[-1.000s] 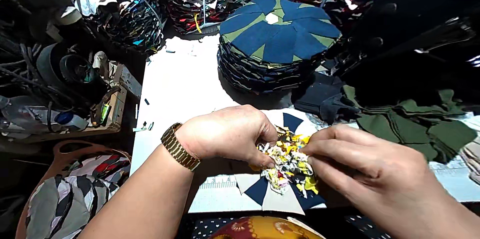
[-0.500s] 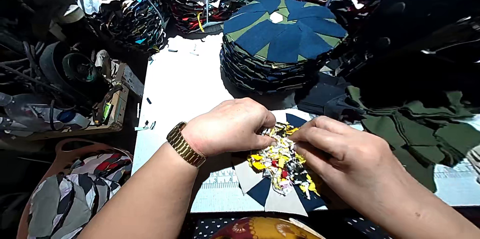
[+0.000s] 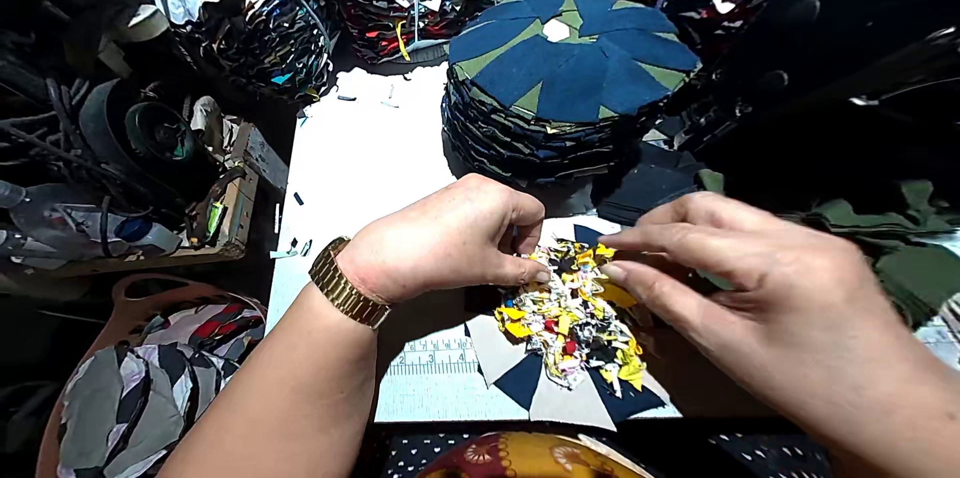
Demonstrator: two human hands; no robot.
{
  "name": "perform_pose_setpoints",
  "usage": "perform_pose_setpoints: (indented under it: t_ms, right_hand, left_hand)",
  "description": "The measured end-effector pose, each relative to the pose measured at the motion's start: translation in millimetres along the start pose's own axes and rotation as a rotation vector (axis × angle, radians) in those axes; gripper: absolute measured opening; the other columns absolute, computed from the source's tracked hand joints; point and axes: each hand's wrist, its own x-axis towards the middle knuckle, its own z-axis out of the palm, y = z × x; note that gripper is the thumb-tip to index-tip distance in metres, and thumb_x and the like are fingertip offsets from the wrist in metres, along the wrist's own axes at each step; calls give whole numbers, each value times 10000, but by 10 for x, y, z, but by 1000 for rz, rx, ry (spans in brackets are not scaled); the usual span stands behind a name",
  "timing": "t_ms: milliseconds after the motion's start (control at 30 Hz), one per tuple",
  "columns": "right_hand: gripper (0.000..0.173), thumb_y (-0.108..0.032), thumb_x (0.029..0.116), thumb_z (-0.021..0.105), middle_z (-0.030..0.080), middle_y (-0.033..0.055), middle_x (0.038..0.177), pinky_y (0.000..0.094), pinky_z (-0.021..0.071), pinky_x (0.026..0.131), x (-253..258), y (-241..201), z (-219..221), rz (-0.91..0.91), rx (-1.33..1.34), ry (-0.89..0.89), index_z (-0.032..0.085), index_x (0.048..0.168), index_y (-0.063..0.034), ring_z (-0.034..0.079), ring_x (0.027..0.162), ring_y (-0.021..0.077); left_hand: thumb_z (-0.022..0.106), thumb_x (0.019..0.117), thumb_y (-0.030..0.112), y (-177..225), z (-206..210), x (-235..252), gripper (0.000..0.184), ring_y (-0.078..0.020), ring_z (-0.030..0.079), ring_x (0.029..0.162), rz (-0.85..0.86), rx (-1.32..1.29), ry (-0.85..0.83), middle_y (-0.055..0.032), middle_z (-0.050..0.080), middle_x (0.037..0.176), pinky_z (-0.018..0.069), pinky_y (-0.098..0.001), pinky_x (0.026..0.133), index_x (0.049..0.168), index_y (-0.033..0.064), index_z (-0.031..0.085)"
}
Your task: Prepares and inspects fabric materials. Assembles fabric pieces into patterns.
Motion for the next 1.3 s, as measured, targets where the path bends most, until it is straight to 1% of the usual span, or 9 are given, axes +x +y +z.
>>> perform_pose_setpoints:
  t_ms: [133, 367, 433, 600, 700, 833, 967, 1133, 1300]
  right_hand:
    - [207, -249, 934, 618, 613, -31, 880, 205, 503, 603, 34, -21, 214, -53, -46, -29, 785, 958, -129, 591, 739, 51]
    - [157, -151, 918, 617, 603, -1, 838, 274, 514, 626, 89, -48, 302, -96, -52, 7, 766, 911, -103, 601, 747, 120]
    - [163, -180, 922, 613, 580, -11, 823, 303, 508, 626, 76, -7, 339, -82, -65, -31, 766, 926, -124, 591, 739, 136]
    - [213, -240, 960, 617, 614, -44, 931, 172, 519, 654, 60, -23, 168, -40, 68, -7, 791, 1035, -143, 600, 800, 23]
    - [209, -284, 965, 616, 628, -79, 929, 153, 513, 654, -10, -72, 53, -47, 127, -24, 780, 1007, -162, 597, 805, -11]
    - [253, -382, 962, 616, 598, -95, 901, 156, 501, 588, -185, -92, 170, -88, 76, -123, 784, 1009, -200, 577, 741, -18]
    - [190, -217, 950, 607, 602, -50, 889, 179, 494, 629, -253, -112, 165, -179, 72, -102, 794, 956, -182, 584, 777, 29]
    - [177, -210, 990, 575, 602, 3, 886, 269, 502, 624, -360, -162, 263, -264, 101, -197, 749, 985, -175, 597, 790, 123]
    - [201, -281, 1019, 592, 658, -29, 994, 189, 535, 725, -325, -149, 105, -199, 217, -229, 769, 1057, -196, 631, 885, 37]
  left_hand:
    - [774, 917, 149, -7, 88, 51, 130, -57, 608, 643, 12, 5, -14, -16, 653, 731, 522, -218, 599, 895, 40, 706]
    - [762, 888, 101, -3, 33, 23, 131, -54, 533, 545, -9, 18, -143, 10, 593, 629, 430, -232, 489, 780, 73, 693]
    - [769, 893, 131, -1, 30, 22, 137, -59, 532, 548, -36, 48, -166, 22, 594, 632, 432, -251, 494, 784, 92, 697]
    - [799, 882, 150, 11, -98, -46, 114, -46, 588, 601, -74, -3, -114, 10, 651, 704, 495, -225, 542, 859, 74, 718]
    - [784, 876, 124, 25, -136, -73, 92, -24, 540, 562, 9, -49, -47, 19, 622, 670, 438, -185, 504, 878, 61, 718]
    - [832, 858, 169, 109, 6, -6, 145, -54, 577, 603, 34, -10, -137, 12, 650, 709, 494, -241, 550, 922, 77, 740]
    - [779, 897, 187, 119, 16, -6, 78, -61, 582, 624, -34, 155, -201, 41, 640, 699, 494, -287, 569, 858, 131, 739]
    - [821, 871, 253, 147, -77, -46, 147, -49, 547, 580, -161, 183, -268, 53, 617, 655, 455, -275, 532, 809, 149, 739]
    - [826, 867, 189, 120, -111, -71, 138, -41, 571, 600, -108, 66, -217, 23, 640, 685, 470, -225, 542, 839, 91, 733]
